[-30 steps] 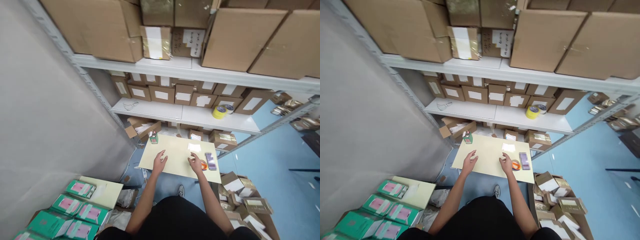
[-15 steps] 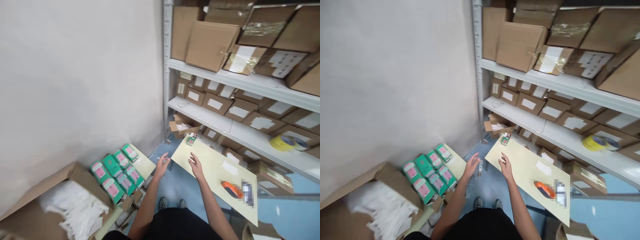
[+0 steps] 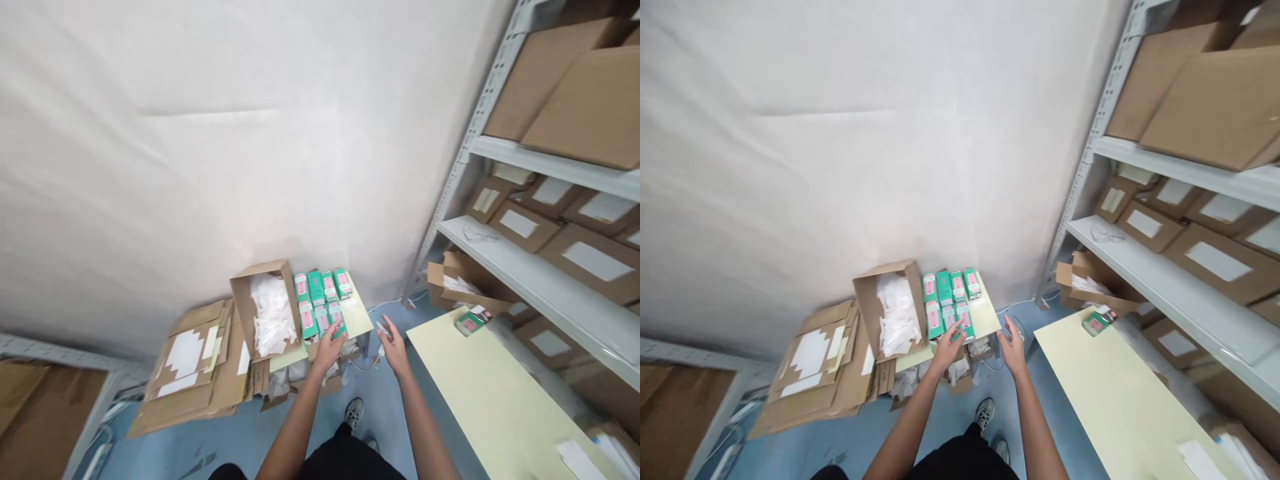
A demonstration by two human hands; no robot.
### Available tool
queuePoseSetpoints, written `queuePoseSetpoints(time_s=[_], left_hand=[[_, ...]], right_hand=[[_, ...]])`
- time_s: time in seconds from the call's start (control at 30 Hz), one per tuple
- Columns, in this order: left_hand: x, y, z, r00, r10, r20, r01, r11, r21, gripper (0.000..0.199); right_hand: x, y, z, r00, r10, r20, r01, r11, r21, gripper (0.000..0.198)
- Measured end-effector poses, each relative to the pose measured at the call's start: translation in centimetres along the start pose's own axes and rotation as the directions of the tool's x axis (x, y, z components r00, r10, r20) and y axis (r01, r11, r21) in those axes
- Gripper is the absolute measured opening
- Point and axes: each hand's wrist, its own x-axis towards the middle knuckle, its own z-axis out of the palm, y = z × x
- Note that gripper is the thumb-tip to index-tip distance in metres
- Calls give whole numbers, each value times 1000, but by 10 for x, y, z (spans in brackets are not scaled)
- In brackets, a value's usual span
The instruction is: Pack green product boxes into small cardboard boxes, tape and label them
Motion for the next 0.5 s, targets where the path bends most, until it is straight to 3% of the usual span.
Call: queuePoseSetpoints(time_s=[0.1,0.2,0.33,0.5], left_hand=[[-28,-7,-18,999,14,-49,-10,997,77,59],[-52,-1,-49,994,53,-96,-38,987,153,55],[-78,2,-107,969,21,-244,19,987,162,53],[-101,-19,-186,927,-1,-375,38,995,92,54]], right_hand=[[-21,25,27,997,57,60,-58,998,25,74],[-41,32,57,990,79,117,-86,995,50,76],[-55,16,101,969,53,240,-64,997,38,73],[-63,-11,172,939,-31,342,35,999,-5,70]])
